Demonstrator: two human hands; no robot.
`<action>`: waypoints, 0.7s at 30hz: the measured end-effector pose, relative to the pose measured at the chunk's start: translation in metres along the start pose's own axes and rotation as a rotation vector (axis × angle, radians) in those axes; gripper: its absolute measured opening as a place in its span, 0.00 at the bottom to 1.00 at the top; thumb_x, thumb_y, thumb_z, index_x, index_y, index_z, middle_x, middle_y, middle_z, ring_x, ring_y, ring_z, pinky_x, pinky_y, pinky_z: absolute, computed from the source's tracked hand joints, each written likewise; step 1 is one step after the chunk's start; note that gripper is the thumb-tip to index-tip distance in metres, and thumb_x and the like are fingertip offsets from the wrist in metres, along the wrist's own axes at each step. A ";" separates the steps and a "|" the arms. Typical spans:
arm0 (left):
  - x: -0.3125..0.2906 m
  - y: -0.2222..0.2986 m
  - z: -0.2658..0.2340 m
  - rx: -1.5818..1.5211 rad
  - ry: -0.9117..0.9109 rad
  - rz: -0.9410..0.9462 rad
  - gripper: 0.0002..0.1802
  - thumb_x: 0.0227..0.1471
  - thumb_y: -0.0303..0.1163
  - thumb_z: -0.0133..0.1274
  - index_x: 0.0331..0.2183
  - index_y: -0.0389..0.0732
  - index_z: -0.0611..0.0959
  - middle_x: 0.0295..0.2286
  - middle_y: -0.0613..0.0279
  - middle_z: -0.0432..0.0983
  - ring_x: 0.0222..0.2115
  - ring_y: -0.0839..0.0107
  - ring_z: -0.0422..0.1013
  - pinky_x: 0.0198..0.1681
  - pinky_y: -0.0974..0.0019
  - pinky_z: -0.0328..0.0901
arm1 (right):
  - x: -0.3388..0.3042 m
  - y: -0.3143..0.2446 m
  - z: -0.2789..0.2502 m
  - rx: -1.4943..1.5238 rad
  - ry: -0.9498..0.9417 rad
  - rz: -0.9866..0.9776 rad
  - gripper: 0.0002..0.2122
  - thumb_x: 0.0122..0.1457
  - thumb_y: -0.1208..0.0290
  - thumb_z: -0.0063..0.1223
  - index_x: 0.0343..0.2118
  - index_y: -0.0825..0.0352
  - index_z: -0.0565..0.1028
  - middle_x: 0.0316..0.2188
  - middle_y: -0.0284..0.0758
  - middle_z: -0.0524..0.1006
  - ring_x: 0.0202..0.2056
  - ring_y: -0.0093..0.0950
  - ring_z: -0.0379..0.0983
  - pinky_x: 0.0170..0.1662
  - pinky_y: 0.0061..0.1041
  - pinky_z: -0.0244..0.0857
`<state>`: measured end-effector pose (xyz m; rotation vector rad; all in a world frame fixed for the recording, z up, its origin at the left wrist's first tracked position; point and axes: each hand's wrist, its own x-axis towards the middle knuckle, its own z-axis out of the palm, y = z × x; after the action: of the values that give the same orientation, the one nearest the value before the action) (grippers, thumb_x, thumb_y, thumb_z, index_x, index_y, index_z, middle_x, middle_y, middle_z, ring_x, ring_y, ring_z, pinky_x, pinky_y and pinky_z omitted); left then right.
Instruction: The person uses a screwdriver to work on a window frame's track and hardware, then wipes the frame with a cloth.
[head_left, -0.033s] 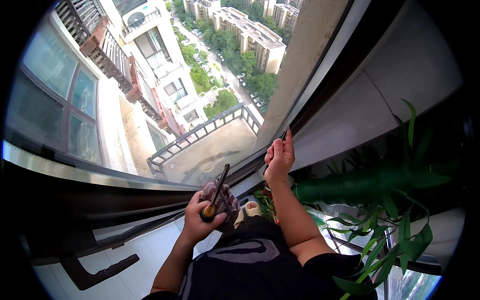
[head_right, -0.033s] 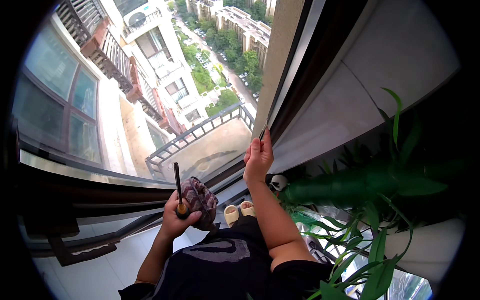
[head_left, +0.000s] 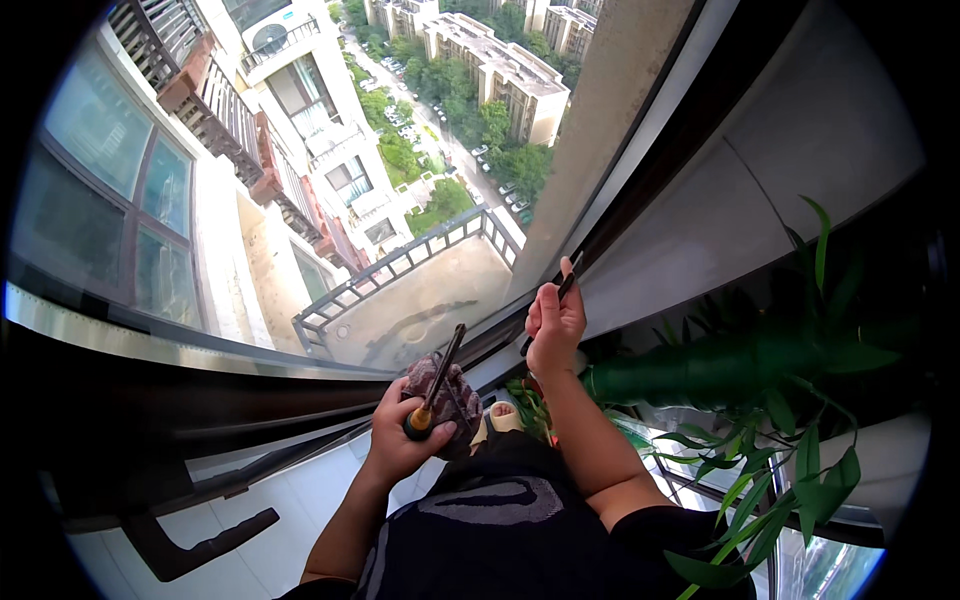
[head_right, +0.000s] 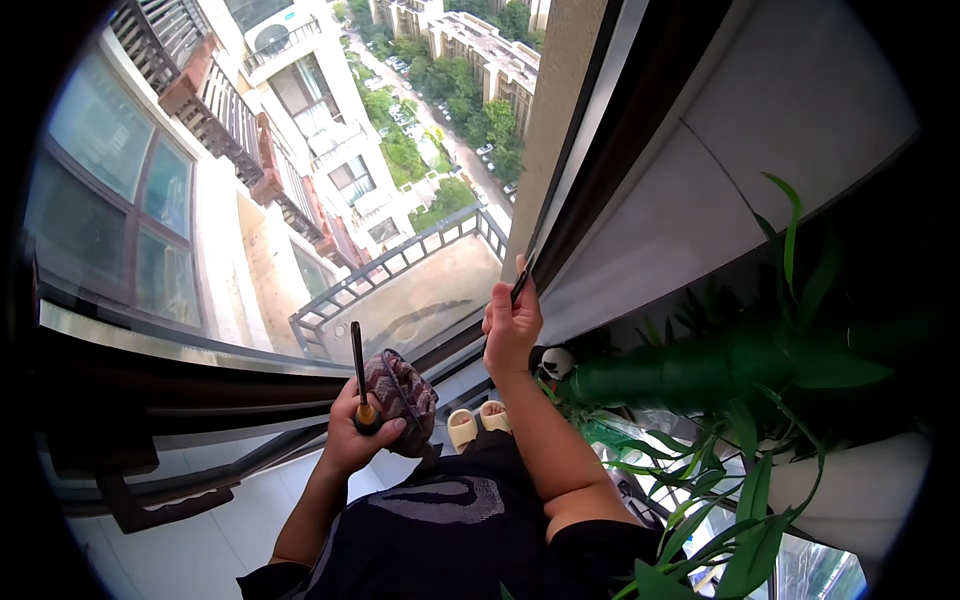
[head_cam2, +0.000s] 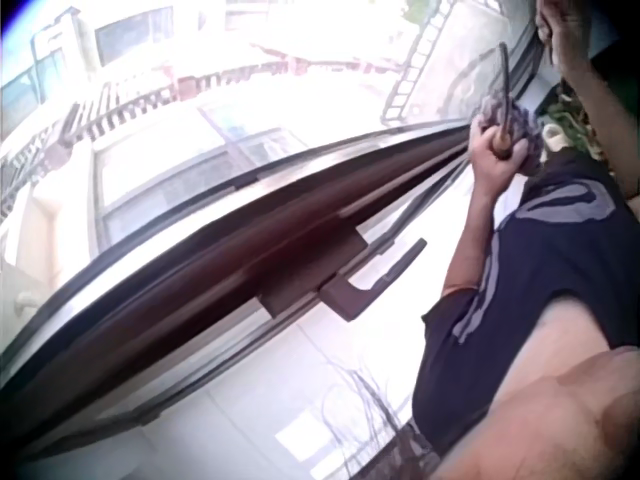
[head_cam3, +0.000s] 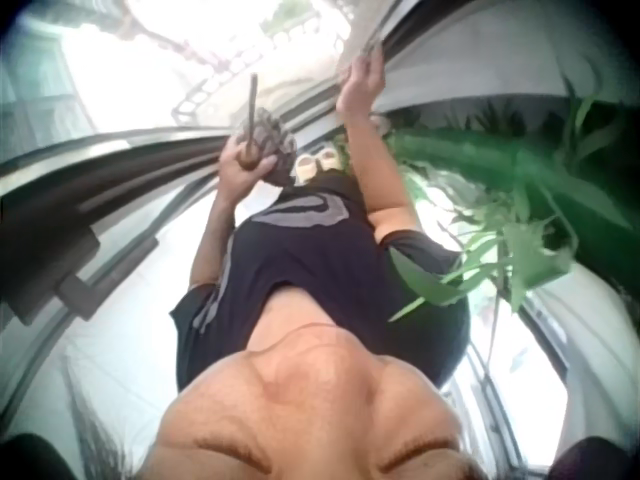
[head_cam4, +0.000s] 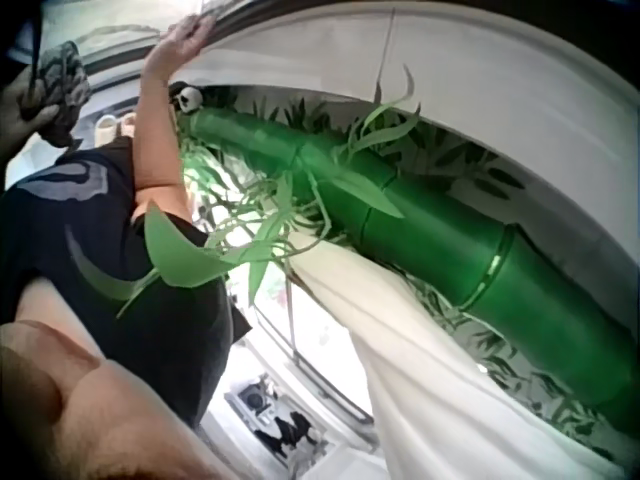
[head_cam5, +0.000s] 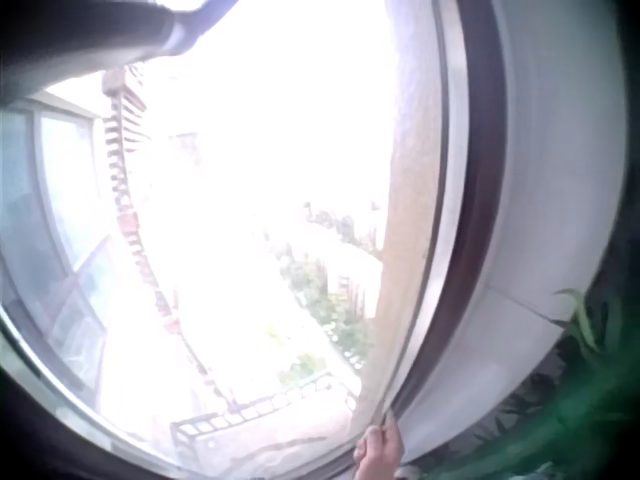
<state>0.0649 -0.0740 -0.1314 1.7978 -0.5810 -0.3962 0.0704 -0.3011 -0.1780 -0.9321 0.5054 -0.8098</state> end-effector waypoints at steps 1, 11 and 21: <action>0.005 0.003 0.003 0.005 0.007 0.022 0.14 0.32 0.33 0.61 0.26 0.37 0.80 0.39 0.50 0.67 0.40 0.57 0.66 0.44 0.61 0.60 | -0.015 -0.007 -0.001 -0.047 -0.172 0.082 0.22 0.55 0.72 0.49 0.54 0.66 0.61 0.23 0.24 0.64 0.18 0.12 0.54 0.16 0.11 0.48; 0.036 0.024 0.038 -0.273 -0.073 0.140 0.10 0.37 0.28 0.60 0.19 0.39 0.73 0.50 0.49 0.55 0.48 0.57 0.61 0.49 0.60 0.56 | -0.046 -0.034 -0.013 -0.114 -0.408 0.327 0.08 0.54 0.75 0.51 0.36 0.70 0.71 0.30 0.29 0.74 0.31 0.17 0.69 0.37 0.18 0.64; 0.014 0.000 0.022 -0.321 -0.004 -0.069 0.08 0.38 0.24 0.56 0.18 0.38 0.71 0.45 0.52 0.60 0.43 0.63 0.67 0.44 0.61 0.65 | 0.061 0.003 -0.002 -0.727 0.189 -0.506 0.29 0.53 0.61 0.53 0.54 0.71 0.57 0.47 0.44 0.66 0.46 0.38 0.65 0.48 0.29 0.58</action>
<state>0.0641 -0.0994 -0.1372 1.5118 -0.4318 -0.5106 0.1074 -0.3492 -0.1839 -1.7071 0.7659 -1.2086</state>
